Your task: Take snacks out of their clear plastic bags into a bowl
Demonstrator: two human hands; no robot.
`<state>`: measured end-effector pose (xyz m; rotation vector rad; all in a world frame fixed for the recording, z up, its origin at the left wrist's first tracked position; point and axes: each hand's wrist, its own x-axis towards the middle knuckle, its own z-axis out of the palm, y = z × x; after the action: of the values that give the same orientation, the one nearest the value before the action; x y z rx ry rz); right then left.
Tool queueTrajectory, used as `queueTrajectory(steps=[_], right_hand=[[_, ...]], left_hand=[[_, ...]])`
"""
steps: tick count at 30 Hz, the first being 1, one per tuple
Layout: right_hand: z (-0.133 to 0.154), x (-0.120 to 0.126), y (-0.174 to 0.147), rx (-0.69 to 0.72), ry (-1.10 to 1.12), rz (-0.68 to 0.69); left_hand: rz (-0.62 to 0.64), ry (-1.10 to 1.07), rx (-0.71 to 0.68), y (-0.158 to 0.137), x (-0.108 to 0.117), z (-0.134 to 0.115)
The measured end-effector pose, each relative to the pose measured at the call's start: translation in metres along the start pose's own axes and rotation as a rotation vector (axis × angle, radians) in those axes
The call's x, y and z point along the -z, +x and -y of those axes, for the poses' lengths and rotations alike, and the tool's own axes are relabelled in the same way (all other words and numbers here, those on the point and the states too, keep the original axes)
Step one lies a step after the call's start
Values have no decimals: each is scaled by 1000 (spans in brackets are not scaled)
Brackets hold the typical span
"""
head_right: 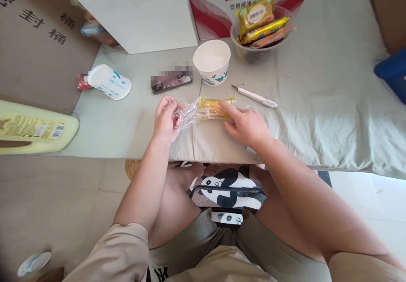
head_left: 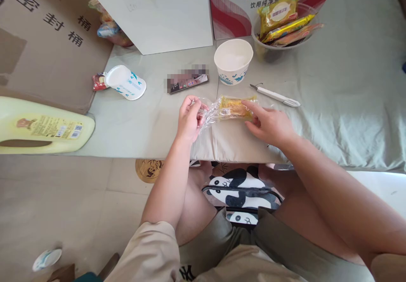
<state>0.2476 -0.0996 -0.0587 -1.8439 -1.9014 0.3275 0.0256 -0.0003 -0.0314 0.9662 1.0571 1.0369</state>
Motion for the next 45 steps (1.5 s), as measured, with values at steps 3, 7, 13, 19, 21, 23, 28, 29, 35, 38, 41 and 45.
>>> queueTrajectory(steps=[3,7,13,19,21,23,28,29,35,38,41,45], right_hand=[[4,2,-2,10,-57,-30],[11,6,-2,143,-116,-249],[20,14,-10,357,-28,-240],[31,11,-26,287,141,236],[33,8,-27,244,202,301],[33,6,-26,174,187,276],[34,11,-19,37,-53,77],[34,12,-18,28,-100,66],[31,10,-19,107,-254,34],[30,8,-20,96,-262,-12],[30,8,-18,78,-254,-132],[29,7,-14,131,-218,-256]], left_hand=[[-71,-3,-21,3,-4,0],[-210,-33,-42,13,-4,1],[-310,-99,-14,27,3,8],[-294,-83,-28,33,7,13],[-262,-42,-32,32,7,13],[-230,43,-37,29,8,13],[-27,381,-99,18,19,20],[54,437,-95,14,22,21],[365,520,0,-3,26,14],[283,450,53,-5,18,6],[171,428,109,-5,8,4],[123,393,87,-7,-4,5]])
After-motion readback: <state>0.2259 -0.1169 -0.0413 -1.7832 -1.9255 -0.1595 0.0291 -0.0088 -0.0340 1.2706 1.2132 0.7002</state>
